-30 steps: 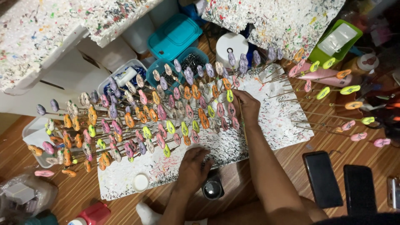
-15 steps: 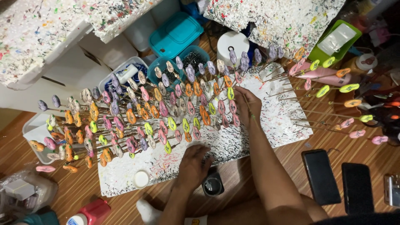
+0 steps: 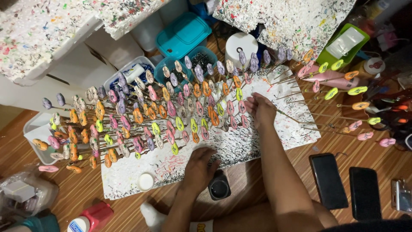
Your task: Painting and detailing small fishing lures mounted on sticks.
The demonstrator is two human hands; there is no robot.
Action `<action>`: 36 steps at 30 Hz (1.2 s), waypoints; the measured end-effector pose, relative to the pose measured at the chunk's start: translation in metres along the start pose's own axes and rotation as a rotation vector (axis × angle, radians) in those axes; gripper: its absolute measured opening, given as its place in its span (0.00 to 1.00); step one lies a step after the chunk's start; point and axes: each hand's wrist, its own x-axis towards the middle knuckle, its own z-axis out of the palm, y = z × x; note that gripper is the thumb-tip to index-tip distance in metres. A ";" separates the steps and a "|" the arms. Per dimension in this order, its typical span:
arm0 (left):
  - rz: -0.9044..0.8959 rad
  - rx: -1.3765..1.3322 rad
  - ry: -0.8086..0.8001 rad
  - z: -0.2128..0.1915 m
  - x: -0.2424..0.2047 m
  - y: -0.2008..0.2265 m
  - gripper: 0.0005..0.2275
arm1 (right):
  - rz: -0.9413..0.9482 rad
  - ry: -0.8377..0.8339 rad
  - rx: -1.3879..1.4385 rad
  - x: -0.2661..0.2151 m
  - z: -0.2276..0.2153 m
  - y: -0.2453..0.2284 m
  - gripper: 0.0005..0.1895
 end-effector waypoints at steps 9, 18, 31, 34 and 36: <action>0.027 0.000 0.025 0.001 0.002 0.000 0.14 | -0.037 0.065 0.036 0.009 -0.006 0.010 0.10; 0.052 0.008 0.029 0.000 0.001 0.000 0.15 | -0.155 0.047 -0.019 -0.018 -0.005 0.002 0.10; -0.028 -0.017 -0.109 -0.001 -0.009 -0.004 0.16 | -0.412 -0.026 -0.083 -0.158 -0.038 -0.086 0.11; -0.024 -0.031 -0.114 -0.005 -0.008 -0.001 0.15 | -0.387 -0.036 -0.208 -0.165 -0.067 -0.081 0.14; -0.058 -0.007 -0.121 -0.003 -0.008 -0.001 0.16 | -0.357 -0.016 -0.317 -0.151 -0.089 -0.068 0.12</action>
